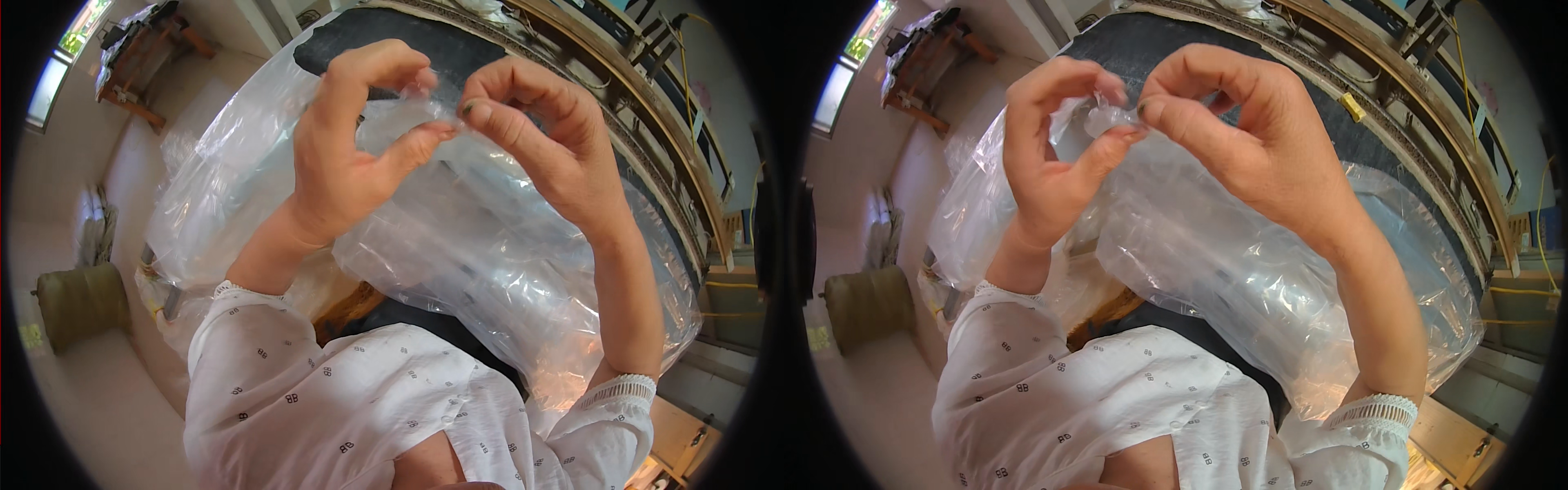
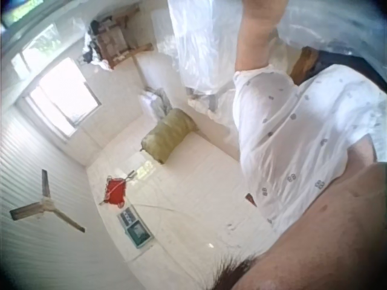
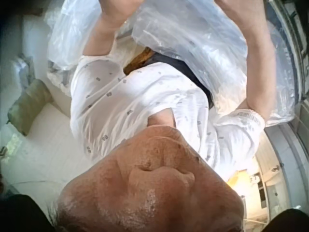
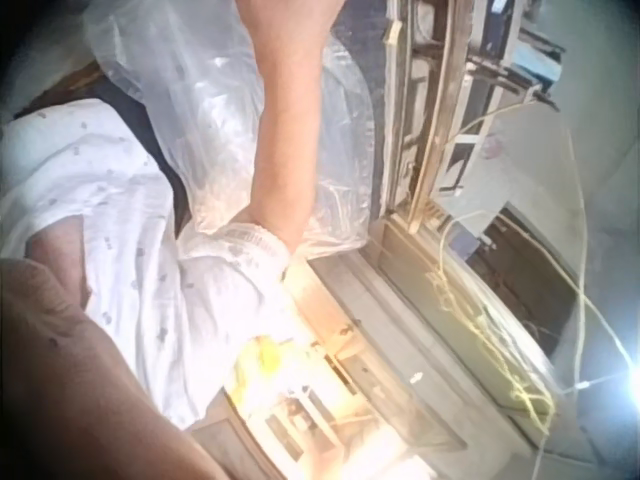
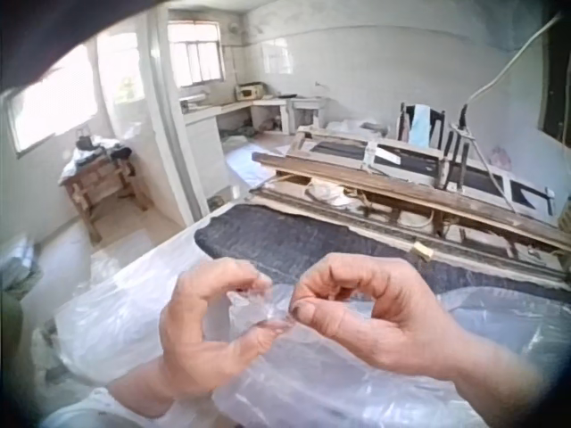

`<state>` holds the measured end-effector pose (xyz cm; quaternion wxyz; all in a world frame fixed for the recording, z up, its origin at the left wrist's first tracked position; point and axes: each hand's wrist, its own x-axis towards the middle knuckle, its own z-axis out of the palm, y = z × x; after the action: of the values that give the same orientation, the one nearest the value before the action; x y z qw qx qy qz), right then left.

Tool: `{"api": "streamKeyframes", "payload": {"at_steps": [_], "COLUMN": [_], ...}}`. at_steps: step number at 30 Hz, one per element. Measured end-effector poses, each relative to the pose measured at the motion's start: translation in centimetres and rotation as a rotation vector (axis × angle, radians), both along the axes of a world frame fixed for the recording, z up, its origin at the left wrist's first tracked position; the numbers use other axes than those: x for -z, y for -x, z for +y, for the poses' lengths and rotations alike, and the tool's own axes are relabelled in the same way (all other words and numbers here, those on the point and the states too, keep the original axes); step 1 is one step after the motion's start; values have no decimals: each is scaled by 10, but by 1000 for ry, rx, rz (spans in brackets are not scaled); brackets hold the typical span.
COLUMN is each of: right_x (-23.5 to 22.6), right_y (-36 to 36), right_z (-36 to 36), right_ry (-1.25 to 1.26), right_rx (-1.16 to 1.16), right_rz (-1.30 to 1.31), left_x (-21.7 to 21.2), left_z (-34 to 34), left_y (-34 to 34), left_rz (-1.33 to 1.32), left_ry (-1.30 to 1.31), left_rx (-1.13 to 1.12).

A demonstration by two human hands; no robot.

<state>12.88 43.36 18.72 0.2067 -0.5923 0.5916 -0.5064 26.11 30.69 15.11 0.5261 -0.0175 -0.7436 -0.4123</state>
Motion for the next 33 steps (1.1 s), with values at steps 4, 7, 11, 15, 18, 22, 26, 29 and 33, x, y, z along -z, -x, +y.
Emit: {"api": "streamKeyframes", "payload": {"at_steps": [4, 7, 11, 15, 18, 22, 26, 29, 33], "right_x": [8, 11, 13, 17, 19, 21, 37, 59, 98], "right_y": [-5, -7, -16, -15, -16, -15, 3, 25, 56], "right_z": [-2, -2, -7, -10, -11, 1, 35, 118, 271], "right_ry": [-60, -106, -133, -144, -130, -144, 254, 151, -327], "right_rx": [-49, -76, -98, -162, -183, -82, 268, 564, 1016], "right_rz": [-294, -353, -467, -512, -543, -543, 212, 583, 1035], "left_x": [-3, -3, 7, 9, 9, 12, 16, 52, 58], "left_z": [-20, -20, -25, -28, -26, -25, -15, -90, -231], "left_y": [-6, -13, -19, -23, -24, -18, 17, 6, 41], "left_rz": [78, 69, 165, 174, 157, 174, -270, -732, -614], "left_ry": [795, 946, 1028, 1003, 992, 1021, 57, -196, -366], "left_rx": [-269, -335, -396, -359, -388, -296, 111, 87, -184]}}
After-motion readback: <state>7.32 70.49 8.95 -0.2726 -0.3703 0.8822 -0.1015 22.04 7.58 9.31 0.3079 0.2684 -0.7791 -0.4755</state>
